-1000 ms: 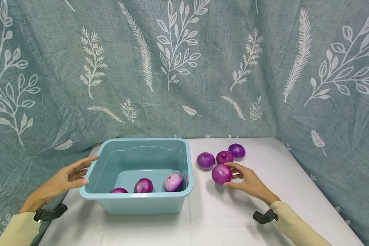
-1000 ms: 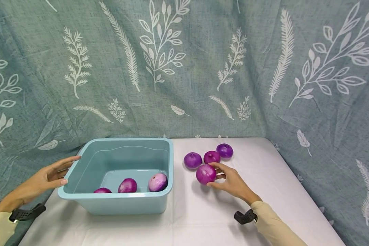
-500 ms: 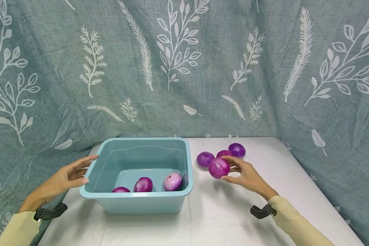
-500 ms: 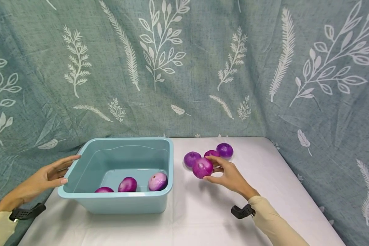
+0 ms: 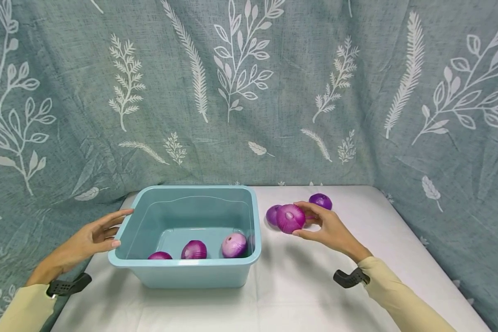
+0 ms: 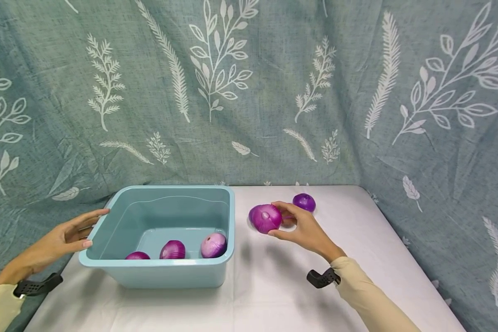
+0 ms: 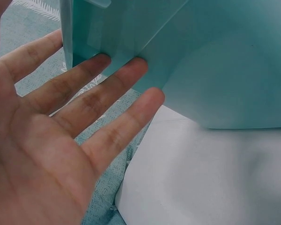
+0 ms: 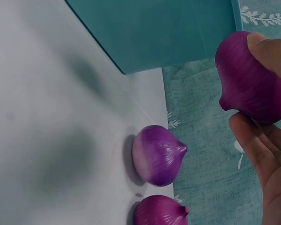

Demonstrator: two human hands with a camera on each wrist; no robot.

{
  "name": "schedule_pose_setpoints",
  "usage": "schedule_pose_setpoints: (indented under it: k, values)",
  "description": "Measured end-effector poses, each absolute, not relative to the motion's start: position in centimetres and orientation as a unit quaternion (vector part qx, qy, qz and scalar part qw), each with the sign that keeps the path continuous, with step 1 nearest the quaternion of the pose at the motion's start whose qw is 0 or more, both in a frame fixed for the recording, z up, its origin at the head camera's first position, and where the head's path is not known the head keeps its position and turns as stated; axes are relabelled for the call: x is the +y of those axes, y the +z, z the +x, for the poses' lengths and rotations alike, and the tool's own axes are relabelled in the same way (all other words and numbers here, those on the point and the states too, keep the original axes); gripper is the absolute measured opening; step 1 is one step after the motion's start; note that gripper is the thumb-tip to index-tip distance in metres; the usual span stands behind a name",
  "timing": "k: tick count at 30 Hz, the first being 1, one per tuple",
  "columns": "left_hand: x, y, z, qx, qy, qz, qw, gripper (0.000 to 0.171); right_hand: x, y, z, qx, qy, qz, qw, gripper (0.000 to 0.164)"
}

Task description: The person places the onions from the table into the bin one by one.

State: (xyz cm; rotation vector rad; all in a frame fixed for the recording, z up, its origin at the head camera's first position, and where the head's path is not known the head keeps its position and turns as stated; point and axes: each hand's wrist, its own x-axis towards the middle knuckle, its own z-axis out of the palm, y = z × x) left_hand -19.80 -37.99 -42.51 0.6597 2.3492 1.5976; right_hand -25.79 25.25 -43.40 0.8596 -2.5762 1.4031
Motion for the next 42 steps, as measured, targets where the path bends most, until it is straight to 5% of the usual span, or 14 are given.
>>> schedule_pose_setpoints:
  k: [42]
  values:
    - [-38.1, -42.6, -19.8, 0.799, 0.544, 0.233, 0.106, 0.072, 18.3, -39.3, -26.2, -0.792, 0.505, 0.34, 0.045, 0.073]
